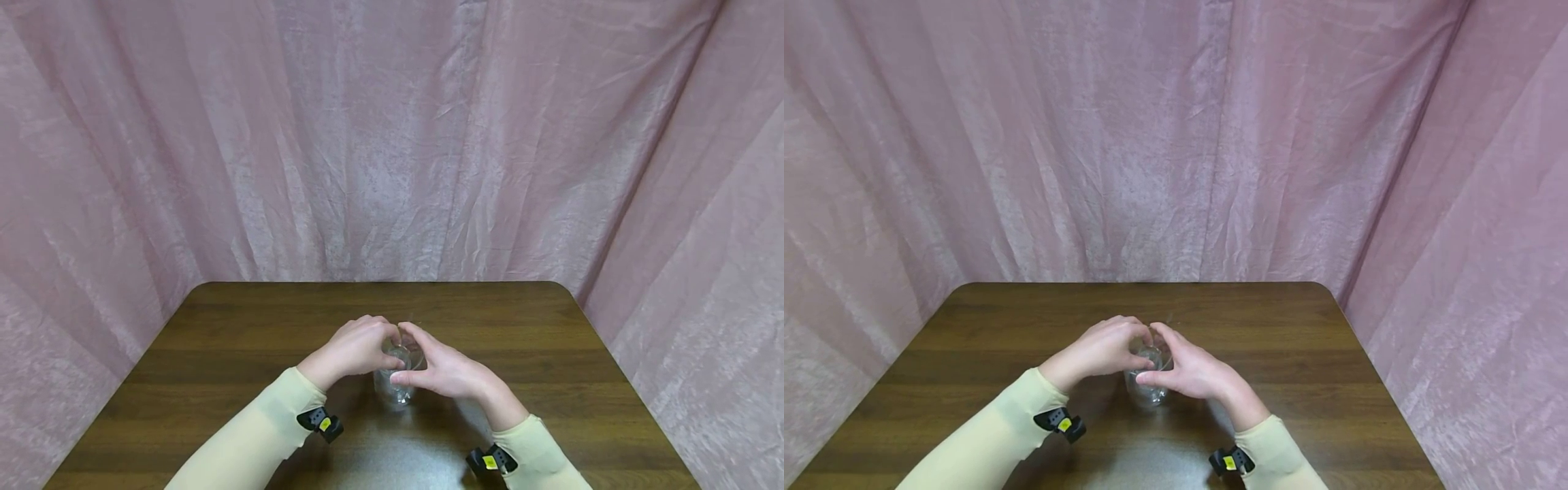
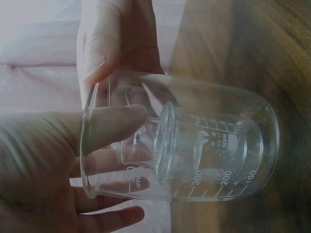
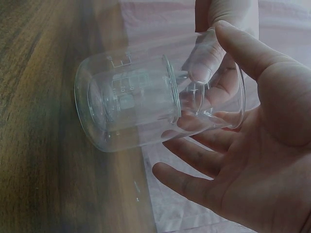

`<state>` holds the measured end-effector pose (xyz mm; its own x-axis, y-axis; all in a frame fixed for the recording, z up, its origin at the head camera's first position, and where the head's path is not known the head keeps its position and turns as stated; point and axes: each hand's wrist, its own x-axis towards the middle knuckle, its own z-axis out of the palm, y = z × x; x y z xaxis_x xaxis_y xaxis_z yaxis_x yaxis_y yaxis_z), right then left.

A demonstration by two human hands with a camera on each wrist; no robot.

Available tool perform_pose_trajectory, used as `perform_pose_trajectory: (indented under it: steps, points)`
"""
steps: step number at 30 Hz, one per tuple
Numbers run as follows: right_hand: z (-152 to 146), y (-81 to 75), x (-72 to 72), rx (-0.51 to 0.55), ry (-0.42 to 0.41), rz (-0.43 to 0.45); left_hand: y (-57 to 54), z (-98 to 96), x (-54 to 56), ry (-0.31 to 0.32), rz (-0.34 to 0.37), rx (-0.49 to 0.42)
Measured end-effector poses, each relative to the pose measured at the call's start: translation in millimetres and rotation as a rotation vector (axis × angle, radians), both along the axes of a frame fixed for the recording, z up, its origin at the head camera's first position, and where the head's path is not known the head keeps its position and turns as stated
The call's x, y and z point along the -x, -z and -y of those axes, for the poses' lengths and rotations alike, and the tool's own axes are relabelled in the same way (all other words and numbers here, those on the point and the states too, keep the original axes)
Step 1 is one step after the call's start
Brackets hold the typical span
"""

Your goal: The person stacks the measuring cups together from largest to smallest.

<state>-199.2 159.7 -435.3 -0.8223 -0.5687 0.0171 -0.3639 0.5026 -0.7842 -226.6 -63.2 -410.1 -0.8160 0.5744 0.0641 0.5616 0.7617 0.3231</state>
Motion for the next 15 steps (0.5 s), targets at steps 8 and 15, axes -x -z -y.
perform_pose_trajectory:
  steps: [8,15]
  points:
    - [-1.4,-0.7,0.2,0.007,0.008,0.008,-3.5,-2.9,2.0,0.010,0.008,0.022]
    - [-0.6,0.7,0.6,0.015,-0.001,0.009,-5.5,-6.1,2.1,0.008,0.034,0.050]
